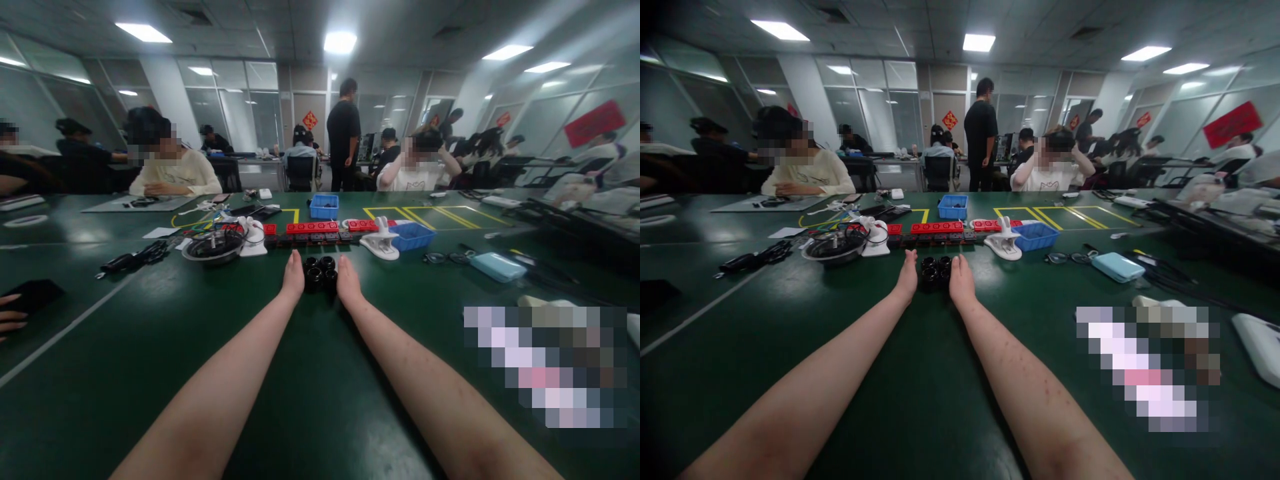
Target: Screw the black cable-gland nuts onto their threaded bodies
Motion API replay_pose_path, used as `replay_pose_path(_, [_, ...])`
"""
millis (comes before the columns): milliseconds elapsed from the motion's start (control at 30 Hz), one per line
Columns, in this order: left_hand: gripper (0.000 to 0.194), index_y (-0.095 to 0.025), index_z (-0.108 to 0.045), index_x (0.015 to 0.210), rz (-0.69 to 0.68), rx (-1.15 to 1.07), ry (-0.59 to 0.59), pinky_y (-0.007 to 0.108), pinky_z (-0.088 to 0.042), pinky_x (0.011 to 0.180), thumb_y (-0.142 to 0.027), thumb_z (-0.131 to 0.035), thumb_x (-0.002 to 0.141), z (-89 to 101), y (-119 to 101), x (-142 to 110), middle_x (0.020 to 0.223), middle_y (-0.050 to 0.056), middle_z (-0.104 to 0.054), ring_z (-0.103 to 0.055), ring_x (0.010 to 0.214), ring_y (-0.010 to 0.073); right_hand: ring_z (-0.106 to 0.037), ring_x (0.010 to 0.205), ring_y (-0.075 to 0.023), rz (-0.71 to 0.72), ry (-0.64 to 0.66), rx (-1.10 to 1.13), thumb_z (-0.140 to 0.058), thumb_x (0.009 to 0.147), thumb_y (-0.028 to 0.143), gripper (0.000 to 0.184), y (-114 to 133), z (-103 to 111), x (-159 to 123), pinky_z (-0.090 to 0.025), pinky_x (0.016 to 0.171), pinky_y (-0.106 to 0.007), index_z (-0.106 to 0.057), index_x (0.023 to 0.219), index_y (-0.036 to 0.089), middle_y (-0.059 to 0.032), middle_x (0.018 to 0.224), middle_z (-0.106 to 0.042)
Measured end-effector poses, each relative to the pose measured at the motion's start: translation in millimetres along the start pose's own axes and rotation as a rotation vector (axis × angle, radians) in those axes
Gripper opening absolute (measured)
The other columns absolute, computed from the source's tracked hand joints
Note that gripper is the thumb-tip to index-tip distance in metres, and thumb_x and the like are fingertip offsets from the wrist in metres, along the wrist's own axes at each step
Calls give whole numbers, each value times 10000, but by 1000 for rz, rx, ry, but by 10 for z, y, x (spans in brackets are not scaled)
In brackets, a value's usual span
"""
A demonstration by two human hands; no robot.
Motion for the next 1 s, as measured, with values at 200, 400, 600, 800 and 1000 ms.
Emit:
replay_pose_path(200, [609, -126, -597, 1075, 36, -10, 185, 351, -358, 961, -618, -374, 793, 67, 1, 261, 1124, 123, -602, -518, 1096, 249, -508, 1044, -215, 4, -63, 2, -463, 871, 353, 330, -10, 19, 24, -397, 885, -454, -502, 1134, 158, -85, 1173, -515])
replay_pose_path(400, [537, -133, -675, 897, 79, 8, 380, 335, -449, 837, -559, -653, 571, -60, 12, 333, 924, 95, -683, -605, 918, 262, -480, 1104, -217, 18, -33, -32, -230, 910, 425, 453, 2, -1, 21, -350, 926, -361, -535, 1103, 151, -114, 1132, -573])
replay_pose_path(600, [542, -138, -678, 848, 78, 85, 401, 337, -450, 803, -573, -672, 524, 1, 22, 418, 833, 81, -691, -613, 855, 262, -502, 1076, -213, 24, -44, -63, -213, 898, 434, 483, 36, 26, -10, -357, 909, -331, -541, 1100, 143, -116, 1109, -585])
replay_pose_path(800, [531, -150, -672, 854, 71, 157, 321, 328, -443, 802, -592, -642, 561, 163, 59, 479, 851, 68, -685, -606, 864, 256, -502, 1080, -207, 24, -65, -82, -222, 898, 428, 473, 29, 39, -9, -363, 907, -327, -534, 1123, 154, -111, 1102, -589])
replay_pose_path(1000, [510, -185, -669, 854, 69, 192, 246, 293, -456, 770, -612, -602, 583, 553, 79, 407, 866, 40, -685, -595, 895, 243, -520, 1037, -196, 38, -62, -91, -234, 907, 401, 442, 31, 38, -9, -376, 886, -342, -537, 1106, 147, -115, 1065, -597])
Point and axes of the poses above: each hand's wrist, its own x-axis towards the middle knuckle, its own z-axis out of the back of the hand, y = z × x, the point moved 3 cm from there along x, towards the middle knuckle
